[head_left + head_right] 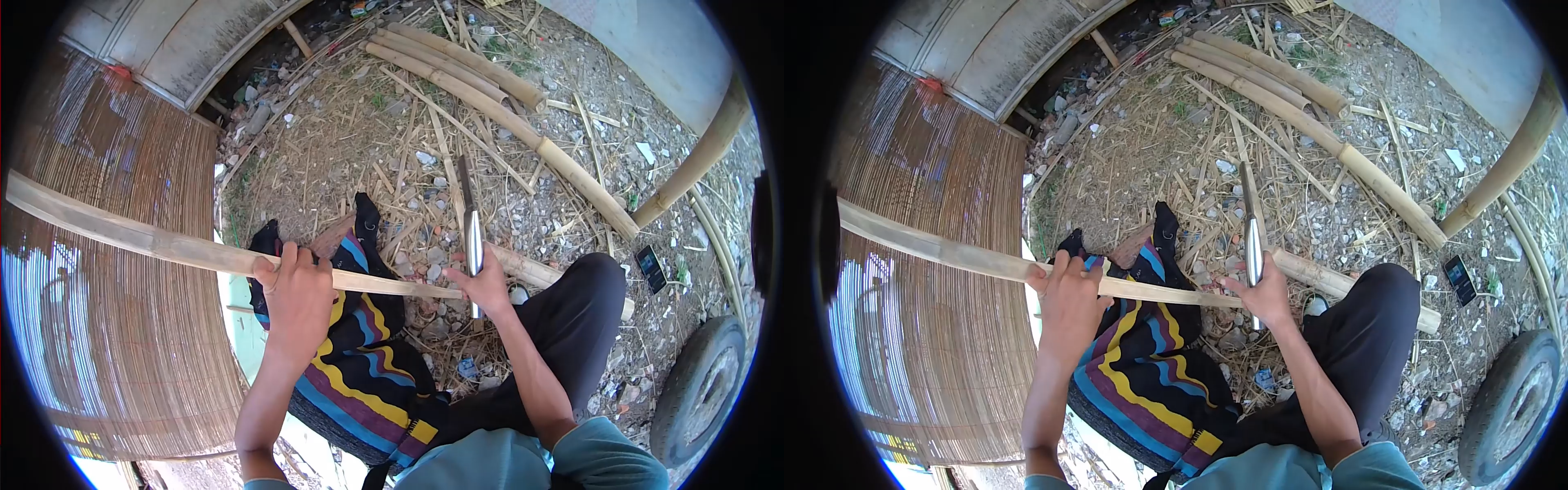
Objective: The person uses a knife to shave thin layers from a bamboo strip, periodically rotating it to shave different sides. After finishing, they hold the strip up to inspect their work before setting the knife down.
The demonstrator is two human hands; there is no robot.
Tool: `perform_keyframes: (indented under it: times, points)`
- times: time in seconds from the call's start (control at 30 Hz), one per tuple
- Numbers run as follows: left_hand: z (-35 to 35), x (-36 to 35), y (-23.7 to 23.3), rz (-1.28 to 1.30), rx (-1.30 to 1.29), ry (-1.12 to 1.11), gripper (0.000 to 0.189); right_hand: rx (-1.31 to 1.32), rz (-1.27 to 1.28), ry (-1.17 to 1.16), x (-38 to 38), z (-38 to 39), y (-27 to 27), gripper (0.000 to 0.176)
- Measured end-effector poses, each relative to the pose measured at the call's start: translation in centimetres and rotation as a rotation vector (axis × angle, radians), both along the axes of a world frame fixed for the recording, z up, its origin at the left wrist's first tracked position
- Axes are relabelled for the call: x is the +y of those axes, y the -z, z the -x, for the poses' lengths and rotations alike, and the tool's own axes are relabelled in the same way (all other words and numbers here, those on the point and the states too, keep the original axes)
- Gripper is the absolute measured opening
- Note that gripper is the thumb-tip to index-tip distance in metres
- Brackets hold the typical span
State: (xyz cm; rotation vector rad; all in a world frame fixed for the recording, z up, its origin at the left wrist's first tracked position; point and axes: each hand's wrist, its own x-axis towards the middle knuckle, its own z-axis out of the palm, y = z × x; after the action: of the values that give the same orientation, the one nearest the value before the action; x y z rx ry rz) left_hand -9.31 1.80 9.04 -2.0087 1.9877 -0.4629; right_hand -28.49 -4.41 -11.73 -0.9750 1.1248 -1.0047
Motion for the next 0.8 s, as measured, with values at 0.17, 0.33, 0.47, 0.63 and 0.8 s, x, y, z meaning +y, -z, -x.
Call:
perform_keyframes:
  times: [0.17,0.33,0.47,0.63,0.8]
  points:
    - [1.4,0.1,0.4,0.079,-0.148,0.201,0.021,-0.004,0.007,-0.182,1.6,-3.2,0.9,0.053]
    - [1.2,0.8,0.9,0.149,-0.215,0.399,0.017,0.075,0.193,-0.233,1.8,-5.6,2.8,0.051]
    - [0.7,2.1,2.1,0.494,-0.035,0.525,0.016,0.057,0.043,-0.304,1.4,-6.0,3.8,0.052]
    - [-3.3,2.1,2.8,1.094,0.888,0.521,0.052,-0.102,0.021,-0.317,0.8,-5.8,2.9,0.054]
    - [-5.3,1.2,1.5,0.760,1.890,0.384,0.038,-0.111,-0.006,-0.392,0.6,-5.9,3.4,0.053]
